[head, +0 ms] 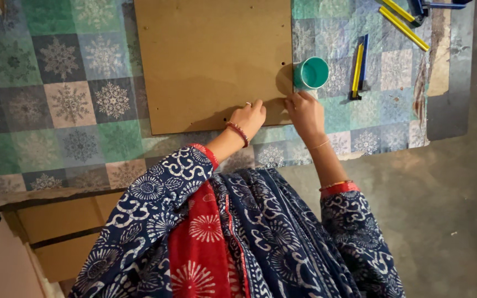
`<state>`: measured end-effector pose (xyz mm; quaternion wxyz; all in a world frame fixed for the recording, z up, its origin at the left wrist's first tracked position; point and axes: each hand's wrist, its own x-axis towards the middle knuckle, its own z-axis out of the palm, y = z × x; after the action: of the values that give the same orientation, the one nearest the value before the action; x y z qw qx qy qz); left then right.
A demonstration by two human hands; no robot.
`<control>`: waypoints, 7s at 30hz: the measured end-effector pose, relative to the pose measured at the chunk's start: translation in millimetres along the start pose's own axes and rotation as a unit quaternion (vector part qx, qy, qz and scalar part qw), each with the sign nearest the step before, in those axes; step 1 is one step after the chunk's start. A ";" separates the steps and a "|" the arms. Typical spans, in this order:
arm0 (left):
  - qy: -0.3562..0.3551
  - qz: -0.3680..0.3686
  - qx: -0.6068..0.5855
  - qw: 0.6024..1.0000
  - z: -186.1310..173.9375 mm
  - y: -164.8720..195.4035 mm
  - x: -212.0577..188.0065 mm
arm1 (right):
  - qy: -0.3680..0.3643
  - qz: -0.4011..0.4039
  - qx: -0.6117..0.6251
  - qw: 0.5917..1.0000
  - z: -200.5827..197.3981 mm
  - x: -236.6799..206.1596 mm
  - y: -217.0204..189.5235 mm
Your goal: The person places a white paper print into an open black picture frame lying on the table, then sets a square backing board over it and aligns it with the frame. They then use a small hand tool to press fasteners along the frame edge to secure the backing board in place.
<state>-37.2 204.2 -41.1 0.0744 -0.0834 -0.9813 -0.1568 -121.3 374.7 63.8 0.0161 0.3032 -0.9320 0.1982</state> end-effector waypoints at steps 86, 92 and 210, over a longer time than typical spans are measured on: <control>0.067 0.088 -0.022 0.994 -66.7 -13.2 -20.3 | 0.190 0.158 0.181 0.952 -20.1 -52.3 -31.5; 0.092 0.158 -0.003 0.983 -61.6 -23.2 -26.6 | 0.172 0.051 0.123 0.976 -27.5 10.4 14.6; 0.248 -0.125 -0.183 0.943 -131.0 -71.5 -154.7 | -0.169 0.127 0.234 0.949 80.4 27.7 -136.3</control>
<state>116.0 73.5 34.3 0.2786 0.0698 -0.8886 -0.3576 -58.7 228.2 42.9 -0.2384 0.2069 -0.8792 0.3569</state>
